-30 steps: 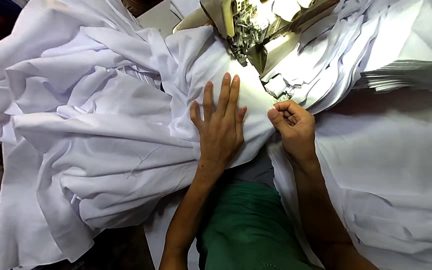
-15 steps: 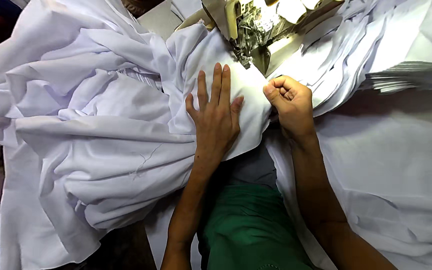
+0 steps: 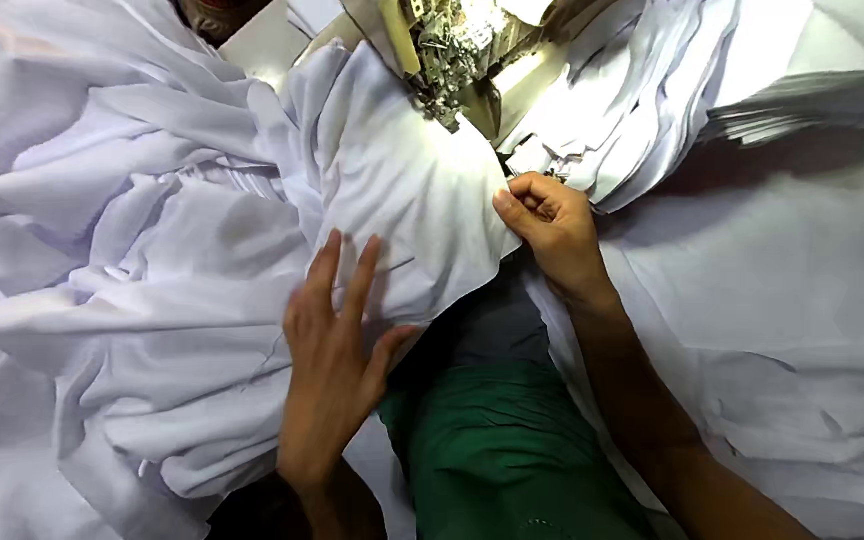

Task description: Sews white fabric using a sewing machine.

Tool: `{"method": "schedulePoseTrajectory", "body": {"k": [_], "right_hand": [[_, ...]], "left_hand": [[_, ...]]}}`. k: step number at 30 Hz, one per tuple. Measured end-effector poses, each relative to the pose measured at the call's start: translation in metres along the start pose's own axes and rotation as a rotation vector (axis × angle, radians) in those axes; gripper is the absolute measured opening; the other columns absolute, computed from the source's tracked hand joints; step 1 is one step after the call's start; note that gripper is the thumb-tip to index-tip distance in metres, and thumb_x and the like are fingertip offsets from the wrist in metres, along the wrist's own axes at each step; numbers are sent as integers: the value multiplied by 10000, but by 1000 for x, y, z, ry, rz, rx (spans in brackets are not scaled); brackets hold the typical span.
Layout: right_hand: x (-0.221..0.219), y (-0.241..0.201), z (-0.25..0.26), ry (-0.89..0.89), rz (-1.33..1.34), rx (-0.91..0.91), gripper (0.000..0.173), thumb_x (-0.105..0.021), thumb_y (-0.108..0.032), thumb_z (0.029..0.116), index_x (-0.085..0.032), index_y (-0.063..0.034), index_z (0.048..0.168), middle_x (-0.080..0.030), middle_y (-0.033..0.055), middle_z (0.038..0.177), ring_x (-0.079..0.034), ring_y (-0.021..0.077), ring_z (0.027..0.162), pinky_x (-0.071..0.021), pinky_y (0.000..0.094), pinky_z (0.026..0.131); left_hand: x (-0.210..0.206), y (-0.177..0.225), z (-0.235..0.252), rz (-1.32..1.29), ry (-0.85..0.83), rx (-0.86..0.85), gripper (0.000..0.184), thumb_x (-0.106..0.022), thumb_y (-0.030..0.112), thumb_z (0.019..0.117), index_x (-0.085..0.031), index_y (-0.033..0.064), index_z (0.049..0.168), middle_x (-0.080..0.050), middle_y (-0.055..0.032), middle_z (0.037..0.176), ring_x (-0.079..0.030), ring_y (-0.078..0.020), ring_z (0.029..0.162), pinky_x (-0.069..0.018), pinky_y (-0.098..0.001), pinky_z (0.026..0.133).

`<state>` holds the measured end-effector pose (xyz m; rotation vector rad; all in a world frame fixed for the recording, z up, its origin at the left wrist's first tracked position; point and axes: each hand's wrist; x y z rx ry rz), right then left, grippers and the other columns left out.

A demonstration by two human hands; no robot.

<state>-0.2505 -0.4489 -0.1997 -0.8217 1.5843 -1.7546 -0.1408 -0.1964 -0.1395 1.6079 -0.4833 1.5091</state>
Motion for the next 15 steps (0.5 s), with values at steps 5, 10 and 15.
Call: {"method": "schedulePoseTrajectory", "body": {"k": [5,10,15], "right_hand": [[6,0,-13,-9,20,-56,86,-667,-154,1003,-671,-84,1053,-612,-1,696,-507,51,491,-399,162,414],[14,1,-20,0,25,-46,77,-682,-164,993,-662,-94,1018,-586,-17,678,-483,27,474,-389,146,410],[24,-2,-22,-31,81,-39,52,-678,-141,988,-648,-102,971,-548,-23,646,-446,22,449,-370,135,397]], "left_hand": [[4,-24,-48,272,195,53,701,-632,481,961,-442,159,1554,-460,-255,1519,-428,-482,1377,-324,-644,1089],[14,-29,-89,372,293,15,436,-640,444,984,-616,130,1286,-606,-170,1201,-534,-356,1163,-331,-485,1057],[22,-32,-108,297,251,-155,183,-540,33,977,-721,53,962,-717,-130,886,-654,-289,803,-508,-389,742]]}}
Point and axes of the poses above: each hand's wrist, its own z-axis towards the middle knuckle, its own x-axis out of the back of the hand, y = z × x
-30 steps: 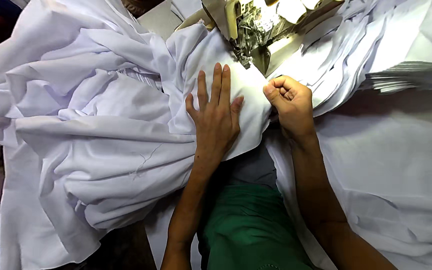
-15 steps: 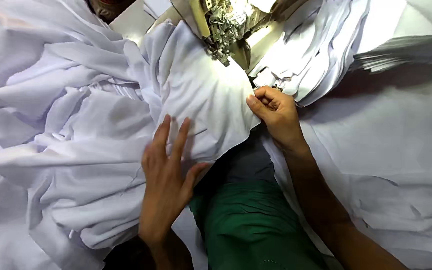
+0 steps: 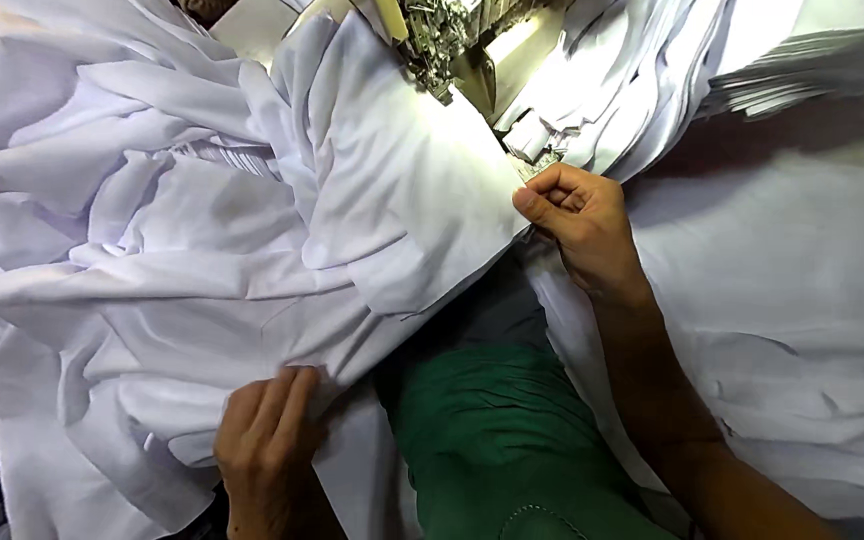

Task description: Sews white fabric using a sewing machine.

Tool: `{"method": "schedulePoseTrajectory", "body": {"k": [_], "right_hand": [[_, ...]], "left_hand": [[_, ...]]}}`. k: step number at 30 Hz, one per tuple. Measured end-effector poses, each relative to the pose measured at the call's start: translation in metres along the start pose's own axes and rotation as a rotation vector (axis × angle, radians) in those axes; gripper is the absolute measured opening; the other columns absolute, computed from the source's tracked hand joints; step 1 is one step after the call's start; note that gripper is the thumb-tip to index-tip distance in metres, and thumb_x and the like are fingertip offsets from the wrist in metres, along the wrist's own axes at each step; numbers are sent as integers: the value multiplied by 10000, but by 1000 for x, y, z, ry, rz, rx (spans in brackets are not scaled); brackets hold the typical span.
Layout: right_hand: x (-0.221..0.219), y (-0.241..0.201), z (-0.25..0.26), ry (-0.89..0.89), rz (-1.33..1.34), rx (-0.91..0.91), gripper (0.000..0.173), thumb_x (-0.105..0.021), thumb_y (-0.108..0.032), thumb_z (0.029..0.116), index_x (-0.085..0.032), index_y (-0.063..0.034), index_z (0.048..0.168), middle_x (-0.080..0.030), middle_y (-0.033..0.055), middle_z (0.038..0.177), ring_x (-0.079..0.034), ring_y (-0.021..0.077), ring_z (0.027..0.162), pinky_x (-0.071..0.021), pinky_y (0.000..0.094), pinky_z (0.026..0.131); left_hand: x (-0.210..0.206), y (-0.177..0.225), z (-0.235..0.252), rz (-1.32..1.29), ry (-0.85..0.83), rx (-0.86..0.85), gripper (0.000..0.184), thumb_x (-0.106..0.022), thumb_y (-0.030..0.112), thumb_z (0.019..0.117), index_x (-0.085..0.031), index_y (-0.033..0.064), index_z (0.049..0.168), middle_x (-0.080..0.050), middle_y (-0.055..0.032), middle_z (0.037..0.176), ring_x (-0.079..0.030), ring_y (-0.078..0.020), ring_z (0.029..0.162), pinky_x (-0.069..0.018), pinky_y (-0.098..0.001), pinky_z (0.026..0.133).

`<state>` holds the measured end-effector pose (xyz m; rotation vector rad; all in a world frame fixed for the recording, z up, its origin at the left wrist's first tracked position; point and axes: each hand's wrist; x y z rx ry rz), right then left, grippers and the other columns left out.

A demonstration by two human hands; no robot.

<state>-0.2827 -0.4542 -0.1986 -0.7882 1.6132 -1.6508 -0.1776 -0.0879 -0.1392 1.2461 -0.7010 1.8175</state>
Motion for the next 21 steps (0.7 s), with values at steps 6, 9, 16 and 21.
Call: {"method": "schedulePoseTrajectory", "body": {"k": [6,9,16,21], "right_hand": [[2,-5,4,-75,-54,-13,45,-685,-128,978,-658,-98,959,-568,-17,657,-474,27,465,-388,137,408],[0,-2,5,-69,-71,9,45,-684,-128,978,-657,-93,969,-572,-17,654,-494,30,476,-412,145,422],[2,-3,14,-113,-70,-8,67,-687,-154,978,-645,-102,973,-602,-21,706,-544,34,543,-450,152,479],[1,4,20,-132,-28,0,91,-603,-194,1032,-649,-116,1028,-588,-29,765,-529,25,593,-445,154,524]], "left_hand": [[32,24,-15,-227,-689,164,152,-600,209,944,-714,119,990,-687,-55,745,-688,-271,588,-543,-492,475],[16,24,0,-395,-644,260,282,-540,302,1017,-711,109,1132,-719,-20,804,-698,-214,634,-569,-448,537],[-56,74,86,-1098,-133,794,408,-420,403,1096,-494,30,1244,-742,-14,918,-673,-101,590,-597,-275,552],[-61,81,115,-450,32,812,395,-585,477,1007,-634,87,974,-527,5,707,-521,-130,606,-447,-356,568]]}}
Point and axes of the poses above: each hand's wrist, its own z-axis towards the middle knuckle, its own x-axis out of the back of the hand, y = z × x
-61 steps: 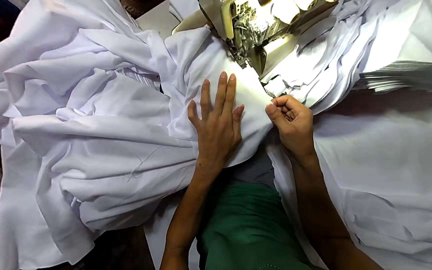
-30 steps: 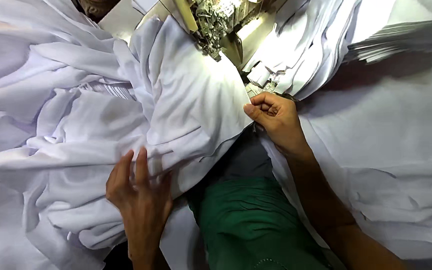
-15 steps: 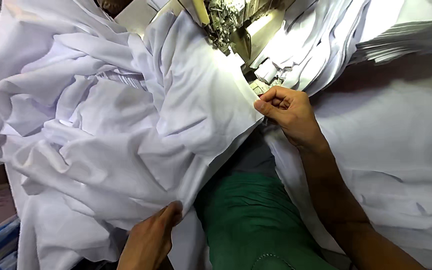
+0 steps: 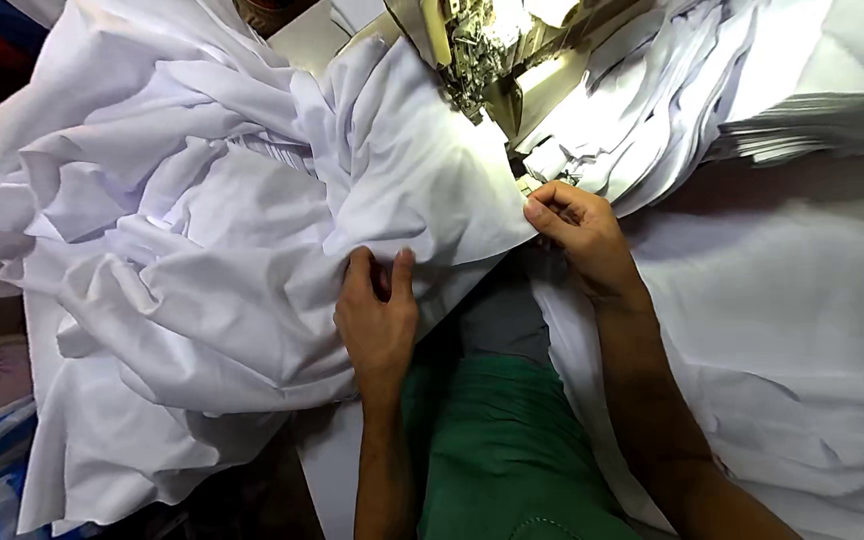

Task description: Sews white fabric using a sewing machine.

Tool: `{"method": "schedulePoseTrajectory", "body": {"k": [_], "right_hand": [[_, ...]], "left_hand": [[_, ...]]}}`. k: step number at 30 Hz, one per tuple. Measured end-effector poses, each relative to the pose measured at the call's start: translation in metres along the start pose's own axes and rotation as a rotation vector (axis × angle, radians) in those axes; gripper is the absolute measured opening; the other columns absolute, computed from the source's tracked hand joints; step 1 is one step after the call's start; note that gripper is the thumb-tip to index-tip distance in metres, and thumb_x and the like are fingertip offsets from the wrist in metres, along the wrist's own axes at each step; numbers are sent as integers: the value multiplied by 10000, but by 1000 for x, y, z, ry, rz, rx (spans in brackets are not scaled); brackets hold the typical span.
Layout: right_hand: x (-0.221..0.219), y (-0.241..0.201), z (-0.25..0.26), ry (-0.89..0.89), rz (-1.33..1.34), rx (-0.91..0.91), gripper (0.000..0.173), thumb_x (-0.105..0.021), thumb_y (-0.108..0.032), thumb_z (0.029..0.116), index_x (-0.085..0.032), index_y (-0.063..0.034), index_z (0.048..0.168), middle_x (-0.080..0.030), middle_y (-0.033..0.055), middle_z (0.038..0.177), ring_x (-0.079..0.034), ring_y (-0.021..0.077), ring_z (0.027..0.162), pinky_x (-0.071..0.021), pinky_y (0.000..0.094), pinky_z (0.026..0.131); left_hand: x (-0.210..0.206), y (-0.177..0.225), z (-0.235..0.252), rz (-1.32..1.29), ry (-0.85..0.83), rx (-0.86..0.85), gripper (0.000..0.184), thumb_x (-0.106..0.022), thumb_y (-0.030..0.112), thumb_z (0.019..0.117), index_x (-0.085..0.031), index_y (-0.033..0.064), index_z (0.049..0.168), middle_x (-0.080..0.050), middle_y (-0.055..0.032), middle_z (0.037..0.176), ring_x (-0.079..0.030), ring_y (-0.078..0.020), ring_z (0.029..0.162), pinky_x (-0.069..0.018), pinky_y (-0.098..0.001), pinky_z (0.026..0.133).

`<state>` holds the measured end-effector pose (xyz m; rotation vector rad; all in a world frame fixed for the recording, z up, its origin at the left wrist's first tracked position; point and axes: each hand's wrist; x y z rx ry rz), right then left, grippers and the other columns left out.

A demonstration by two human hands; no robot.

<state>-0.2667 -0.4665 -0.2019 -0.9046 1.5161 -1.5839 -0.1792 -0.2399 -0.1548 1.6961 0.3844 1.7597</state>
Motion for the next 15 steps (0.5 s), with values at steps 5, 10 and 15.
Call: {"method": "schedulePoseTrajectory", "body": {"k": [5,10,15], "right_hand": [[-19,-3,9,66,56,-65,193,-586,-296,1054,-681,-128,1059,-575,-31,680,-474,13,501,-386,150,456],[-25,-5,12,152,-97,79,97,-691,-185,984,-638,-107,960,-567,-27,693,-496,25,521,-392,147,454],[-18,-7,1,170,-134,82,103,-682,-188,992,-623,-108,966,-542,-17,664,-461,34,472,-360,148,409]], "left_hand": [[8,-11,6,-429,15,-154,240,-617,253,1018,-638,130,813,-546,70,738,-526,-12,612,-470,-181,553],[21,-27,0,-333,54,-18,266,-592,231,1016,-683,116,794,-556,97,592,-517,11,496,-450,-174,472],[27,3,-2,422,223,-124,328,-568,310,992,-646,21,860,-593,-142,777,-605,-296,717,-471,-477,630]]}}
Point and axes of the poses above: each hand's wrist, its own z-axis towards the middle knuckle, its own x-axis out of the back of the hand, y = z × x
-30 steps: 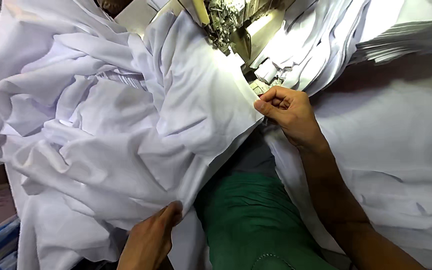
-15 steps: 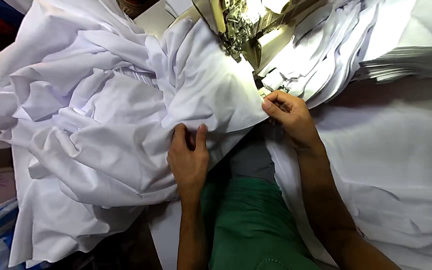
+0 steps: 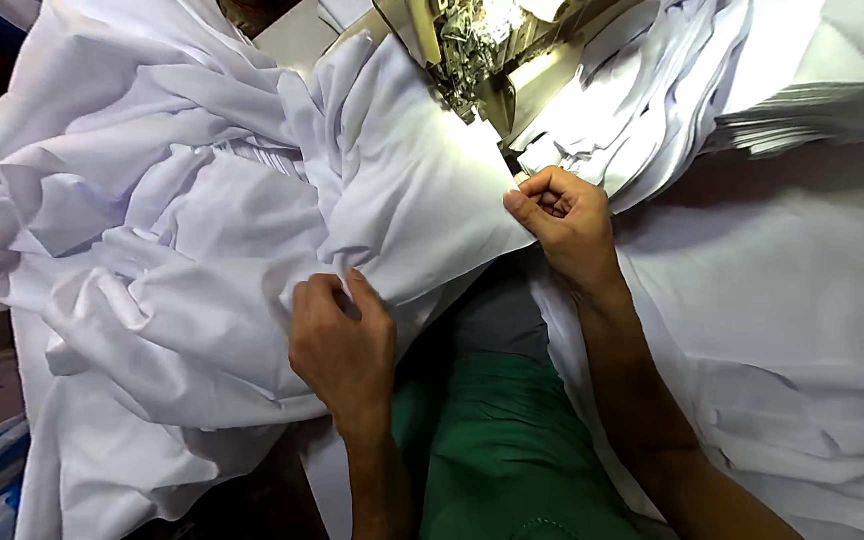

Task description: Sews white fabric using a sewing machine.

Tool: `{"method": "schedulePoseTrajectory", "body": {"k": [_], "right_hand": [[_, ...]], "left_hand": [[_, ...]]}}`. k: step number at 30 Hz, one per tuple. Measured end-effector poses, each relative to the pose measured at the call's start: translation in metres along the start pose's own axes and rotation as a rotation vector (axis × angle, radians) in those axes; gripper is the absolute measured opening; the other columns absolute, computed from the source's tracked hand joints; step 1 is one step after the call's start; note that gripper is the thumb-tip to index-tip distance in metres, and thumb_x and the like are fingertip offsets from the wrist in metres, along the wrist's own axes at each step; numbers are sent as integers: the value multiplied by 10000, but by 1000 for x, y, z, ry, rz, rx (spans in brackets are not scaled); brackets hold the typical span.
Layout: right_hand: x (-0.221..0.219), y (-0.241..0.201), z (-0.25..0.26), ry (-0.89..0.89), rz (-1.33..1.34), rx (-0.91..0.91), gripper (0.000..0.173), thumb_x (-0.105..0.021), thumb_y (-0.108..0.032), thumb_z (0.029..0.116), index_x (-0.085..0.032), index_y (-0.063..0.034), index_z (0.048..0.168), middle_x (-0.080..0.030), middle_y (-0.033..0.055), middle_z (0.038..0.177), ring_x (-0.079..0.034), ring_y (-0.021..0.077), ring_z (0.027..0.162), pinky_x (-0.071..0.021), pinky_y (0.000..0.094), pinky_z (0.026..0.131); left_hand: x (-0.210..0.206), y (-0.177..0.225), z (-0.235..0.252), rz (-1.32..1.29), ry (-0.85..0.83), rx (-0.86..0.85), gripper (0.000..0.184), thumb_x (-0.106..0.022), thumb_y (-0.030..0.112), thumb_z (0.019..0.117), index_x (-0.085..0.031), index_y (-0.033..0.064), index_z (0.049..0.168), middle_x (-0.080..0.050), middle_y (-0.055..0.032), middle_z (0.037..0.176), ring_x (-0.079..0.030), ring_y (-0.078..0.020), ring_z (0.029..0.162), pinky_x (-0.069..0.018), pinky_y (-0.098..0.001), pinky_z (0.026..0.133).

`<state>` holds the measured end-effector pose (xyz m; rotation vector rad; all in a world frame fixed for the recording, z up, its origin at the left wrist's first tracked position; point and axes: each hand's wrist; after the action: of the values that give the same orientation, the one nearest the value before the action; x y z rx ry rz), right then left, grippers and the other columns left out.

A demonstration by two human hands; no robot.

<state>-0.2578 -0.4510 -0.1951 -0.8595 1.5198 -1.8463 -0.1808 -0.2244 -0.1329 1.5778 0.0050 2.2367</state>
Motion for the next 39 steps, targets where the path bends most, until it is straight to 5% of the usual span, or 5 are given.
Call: {"method": "schedulePoseTrajectory", "body": {"k": [4,8,11,17,39], "right_hand": [[6,0,0,-39,-49,-40,115,-643,-223,1021,-634,-109,1004,-529,-18,651,-442,38,464,-350,158,408],[9,5,-2,-77,-145,-61,154,-615,-260,1037,-649,-112,1018,-559,-19,685,-484,45,508,-390,184,447],[14,11,-2,-31,-190,-50,140,-636,-238,1025,-668,-102,1013,-607,-29,706,-523,28,536,-426,181,477],[14,9,-3,9,-152,21,128,-700,-192,980,-660,-96,1055,-633,-46,743,-561,8,582,-454,147,512],[6,7,22,26,-96,223,162,-653,-117,1007,-705,-56,1148,-662,-9,834,-553,1,607,-455,130,520]], "left_hand": [[12,34,14,-217,-4,-332,573,-676,370,953,-550,-49,1323,-518,-282,1367,-496,-419,1290,-426,-531,1050],[-47,78,30,-319,-255,-691,1004,-585,670,895,-298,16,1600,-244,-191,1678,-180,-358,1568,-136,-638,1242],[-73,83,30,-192,-278,-736,1089,-621,664,856,-182,52,1644,-140,-175,1711,-99,-337,1587,-59,-659,1234],[-85,77,10,-109,-132,-630,897,-637,56,869,-191,78,1647,-128,-208,1704,-108,-365,1581,-94,-683,1216],[-81,46,31,-133,-109,-560,1093,-781,325,742,-206,141,1653,-149,-177,1708,-118,-397,1572,-113,-682,1213]]}}
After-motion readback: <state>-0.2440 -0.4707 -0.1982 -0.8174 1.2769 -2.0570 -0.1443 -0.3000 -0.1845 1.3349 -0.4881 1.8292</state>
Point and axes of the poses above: each hand's wrist, its own z-axis towards the middle knuckle, its own x-axis out of the back of the hand, y = z × x
